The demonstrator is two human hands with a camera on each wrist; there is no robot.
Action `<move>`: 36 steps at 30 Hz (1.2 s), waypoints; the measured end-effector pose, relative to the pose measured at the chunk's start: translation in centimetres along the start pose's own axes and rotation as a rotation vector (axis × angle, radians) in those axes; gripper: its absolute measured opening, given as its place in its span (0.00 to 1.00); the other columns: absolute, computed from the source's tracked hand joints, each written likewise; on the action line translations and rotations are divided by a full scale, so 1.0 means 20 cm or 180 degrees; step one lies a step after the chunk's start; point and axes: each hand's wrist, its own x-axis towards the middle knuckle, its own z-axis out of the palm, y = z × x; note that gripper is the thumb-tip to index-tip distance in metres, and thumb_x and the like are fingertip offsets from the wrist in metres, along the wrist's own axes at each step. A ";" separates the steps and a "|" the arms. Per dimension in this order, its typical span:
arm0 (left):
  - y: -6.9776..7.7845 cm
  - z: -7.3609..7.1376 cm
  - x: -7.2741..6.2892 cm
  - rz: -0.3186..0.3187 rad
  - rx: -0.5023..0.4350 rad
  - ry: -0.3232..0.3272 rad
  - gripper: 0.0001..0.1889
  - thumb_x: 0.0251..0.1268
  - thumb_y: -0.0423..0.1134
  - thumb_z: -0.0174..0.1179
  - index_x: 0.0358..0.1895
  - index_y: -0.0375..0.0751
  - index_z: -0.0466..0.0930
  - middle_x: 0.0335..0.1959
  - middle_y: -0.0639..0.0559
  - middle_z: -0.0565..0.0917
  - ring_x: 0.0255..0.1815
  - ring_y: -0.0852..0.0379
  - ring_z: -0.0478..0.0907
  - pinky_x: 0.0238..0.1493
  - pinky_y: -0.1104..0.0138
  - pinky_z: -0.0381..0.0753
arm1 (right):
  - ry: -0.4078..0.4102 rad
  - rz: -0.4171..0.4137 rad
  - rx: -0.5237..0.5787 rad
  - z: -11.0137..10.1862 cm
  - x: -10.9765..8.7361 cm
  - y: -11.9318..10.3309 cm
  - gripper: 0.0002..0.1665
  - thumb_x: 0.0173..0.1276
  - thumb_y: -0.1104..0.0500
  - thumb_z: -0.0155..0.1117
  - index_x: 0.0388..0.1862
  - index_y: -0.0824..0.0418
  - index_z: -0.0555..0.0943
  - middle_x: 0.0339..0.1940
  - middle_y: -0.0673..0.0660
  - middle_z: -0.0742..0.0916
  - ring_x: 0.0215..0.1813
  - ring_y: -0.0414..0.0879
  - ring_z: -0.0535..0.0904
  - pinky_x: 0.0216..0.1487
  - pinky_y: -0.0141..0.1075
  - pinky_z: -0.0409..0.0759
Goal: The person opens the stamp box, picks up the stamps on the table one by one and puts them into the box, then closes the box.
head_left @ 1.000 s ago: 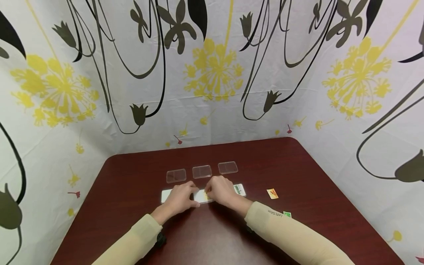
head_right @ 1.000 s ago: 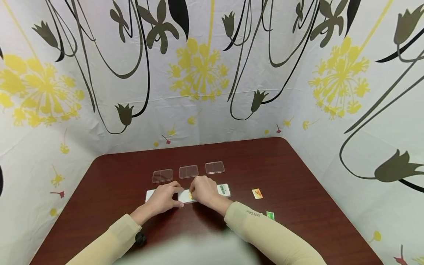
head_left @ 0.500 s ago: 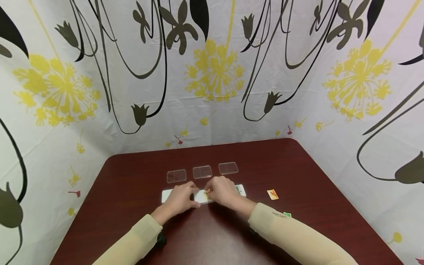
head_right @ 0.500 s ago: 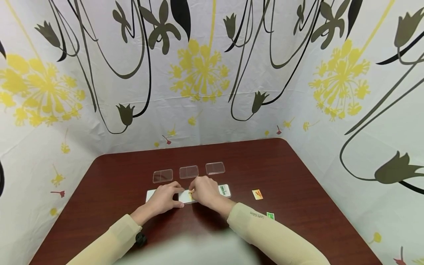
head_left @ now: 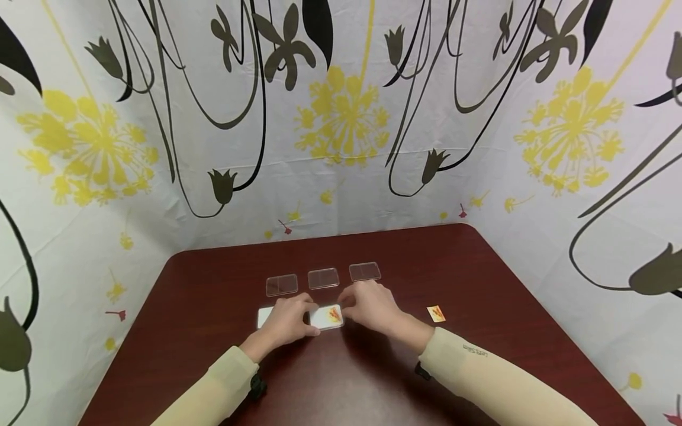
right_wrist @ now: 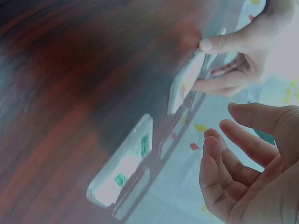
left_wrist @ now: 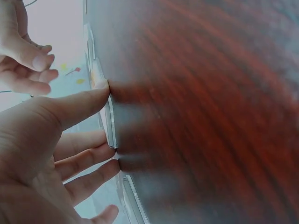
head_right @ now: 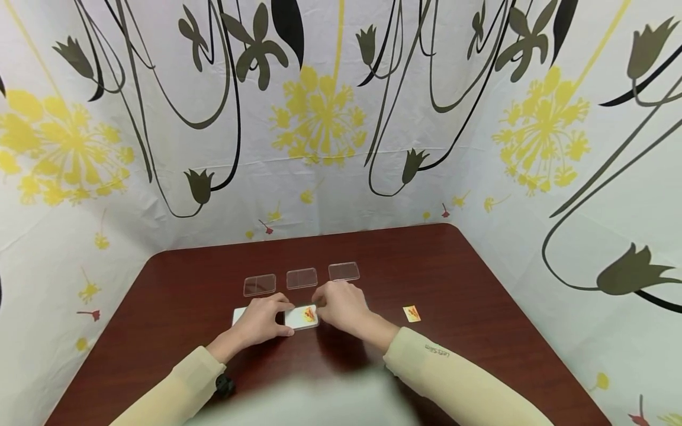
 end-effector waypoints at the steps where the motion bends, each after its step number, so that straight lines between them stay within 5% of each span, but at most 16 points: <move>1: 0.00 0.00 0.00 -0.0013 0.0003 0.0016 0.26 0.53 0.57 0.75 0.53 0.46 0.88 0.48 0.54 0.82 0.44 0.53 0.82 0.52 0.49 0.76 | 0.0004 0.0006 0.0022 -0.02 -0.01 0.01 0.10 0.58 0.56 0.76 0.41 0.49 0.91 0.32 0.44 0.89 0.29 0.34 0.80 0.26 0.38 0.76; 8: 0.05 0.05 0.02 -0.0174 0.0066 0.0196 0.27 0.55 0.61 0.73 0.53 0.47 0.87 0.45 0.55 0.83 0.41 0.55 0.81 0.51 0.45 0.73 | 0.0153 0.0200 0.0085 -0.11 -0.12 0.12 0.11 0.58 0.55 0.75 0.41 0.45 0.91 0.35 0.44 0.89 0.36 0.42 0.84 0.28 0.40 0.77; 14: 0.10 0.08 0.06 -0.0354 0.0182 0.0308 0.29 0.51 0.64 0.73 0.51 0.49 0.89 0.42 0.56 0.82 0.38 0.56 0.77 0.53 0.42 0.68 | 0.0189 0.0379 0.0060 -0.17 -0.21 0.24 0.12 0.56 0.55 0.75 0.40 0.46 0.91 0.32 0.45 0.88 0.31 0.38 0.80 0.25 0.39 0.74; 23: 0.12 0.08 0.08 -0.0470 0.0146 0.0329 0.27 0.48 0.63 0.75 0.47 0.51 0.89 0.40 0.56 0.80 0.40 0.52 0.75 0.56 0.38 0.65 | 0.0173 0.0581 0.0045 -0.28 -0.35 0.44 0.10 0.59 0.55 0.77 0.41 0.47 0.90 0.30 0.41 0.87 0.31 0.35 0.81 0.26 0.39 0.76; 36: 0.11 0.06 0.09 -0.0497 0.0096 0.0274 0.26 0.51 0.62 0.74 0.48 0.51 0.89 0.42 0.56 0.80 0.42 0.52 0.75 0.59 0.37 0.63 | 0.0164 0.0937 -0.0051 -0.39 -0.50 0.70 0.13 0.60 0.55 0.75 0.45 0.53 0.90 0.35 0.49 0.89 0.32 0.43 0.83 0.21 0.39 0.73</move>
